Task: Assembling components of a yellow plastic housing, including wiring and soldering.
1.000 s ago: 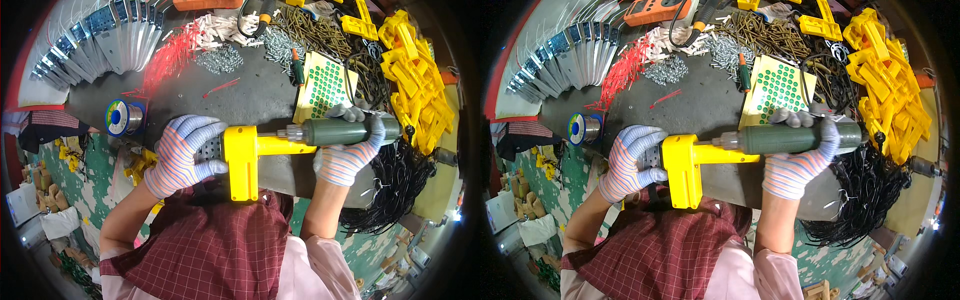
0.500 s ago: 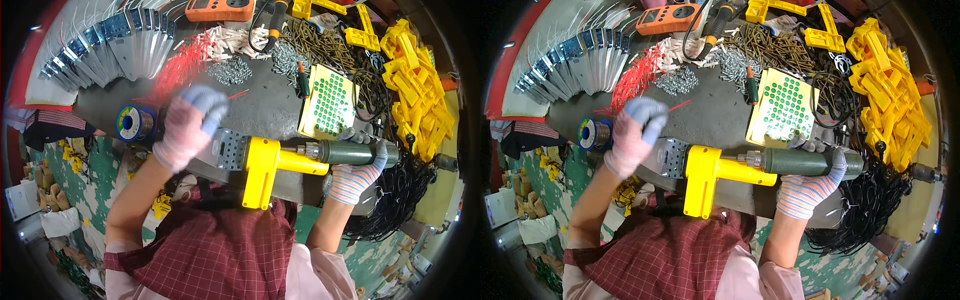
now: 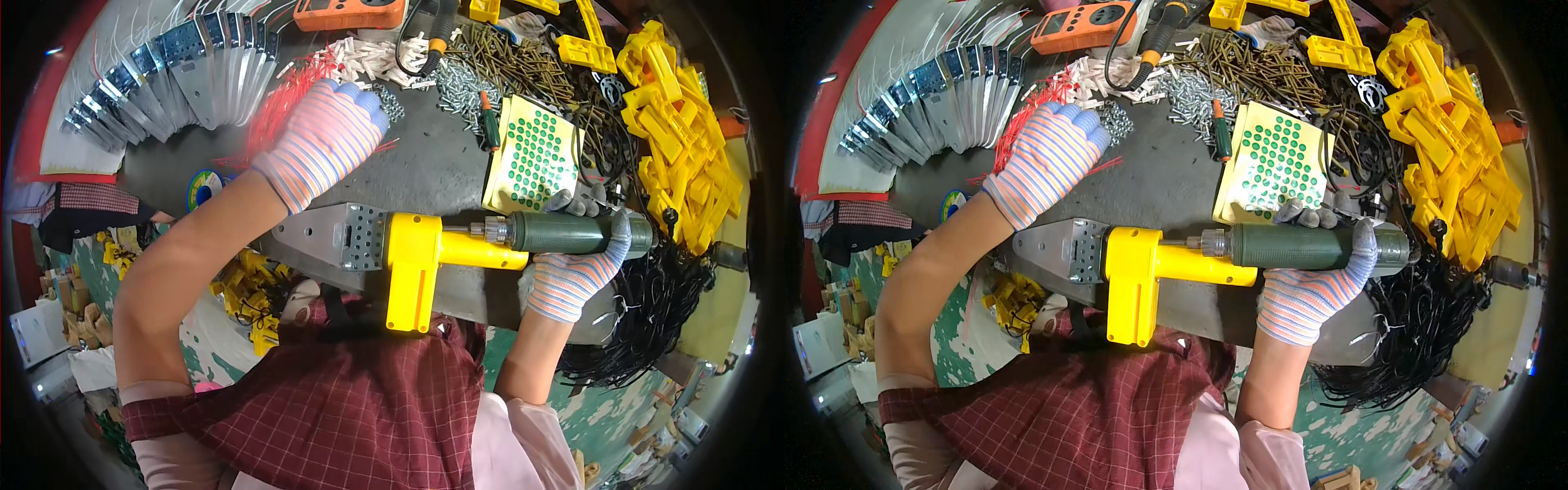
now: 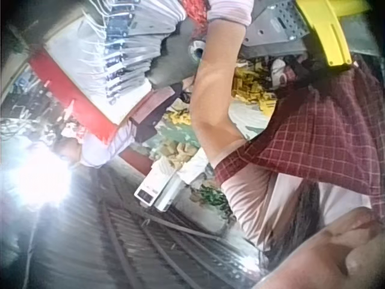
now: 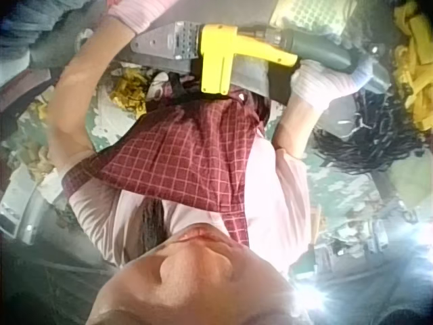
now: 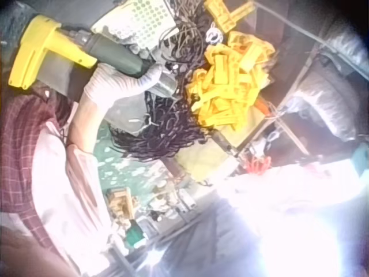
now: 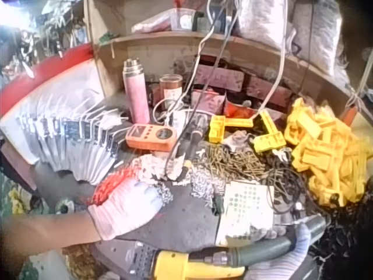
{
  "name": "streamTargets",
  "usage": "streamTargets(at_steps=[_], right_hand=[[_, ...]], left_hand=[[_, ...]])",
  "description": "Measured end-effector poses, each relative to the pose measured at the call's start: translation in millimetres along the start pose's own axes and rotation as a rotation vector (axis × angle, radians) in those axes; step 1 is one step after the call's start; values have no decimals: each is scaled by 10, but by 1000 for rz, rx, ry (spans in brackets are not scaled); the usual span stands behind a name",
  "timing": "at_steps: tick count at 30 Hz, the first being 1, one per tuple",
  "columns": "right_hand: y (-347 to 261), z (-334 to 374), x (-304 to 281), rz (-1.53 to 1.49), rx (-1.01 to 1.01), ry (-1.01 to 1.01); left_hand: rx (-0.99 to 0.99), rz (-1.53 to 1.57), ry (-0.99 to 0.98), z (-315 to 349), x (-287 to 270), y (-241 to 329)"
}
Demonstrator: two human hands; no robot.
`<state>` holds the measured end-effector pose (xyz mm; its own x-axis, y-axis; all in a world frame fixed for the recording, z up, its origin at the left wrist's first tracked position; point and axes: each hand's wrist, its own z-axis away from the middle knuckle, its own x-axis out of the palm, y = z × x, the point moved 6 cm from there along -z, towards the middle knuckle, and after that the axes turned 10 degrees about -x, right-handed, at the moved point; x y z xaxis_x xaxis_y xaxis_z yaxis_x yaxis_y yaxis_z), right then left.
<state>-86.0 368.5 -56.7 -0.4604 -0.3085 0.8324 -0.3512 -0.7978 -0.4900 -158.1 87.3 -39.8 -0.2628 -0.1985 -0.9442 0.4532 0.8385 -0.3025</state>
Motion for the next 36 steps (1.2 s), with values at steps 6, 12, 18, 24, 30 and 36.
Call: streamTargets(at_steps=[6, 12, 18, 24, 30, 36], right_hand=[[-54, 14, -40, 19, -73, -29], [-22, 33, 39, 52, -48, -42], [-40, 96, 59, 66, -97, -27], [-50, 114, 66, 65, -88, -69], [-21, 127, 24, 48, -109, -95], [-15, 124, 5, 70, -119, -86]], left_hand=[[-407, 809, 89, 553, -140, -60], [-601, 986, 318, 1147, -171, 397], [-541, 909, 371, 1115, -147, 432], [-490, 942, 374, 1121, -137, 434], [-514, 914, 364, 1104, -141, 448], [-501, 909, 372, 1099, -159, 456]])
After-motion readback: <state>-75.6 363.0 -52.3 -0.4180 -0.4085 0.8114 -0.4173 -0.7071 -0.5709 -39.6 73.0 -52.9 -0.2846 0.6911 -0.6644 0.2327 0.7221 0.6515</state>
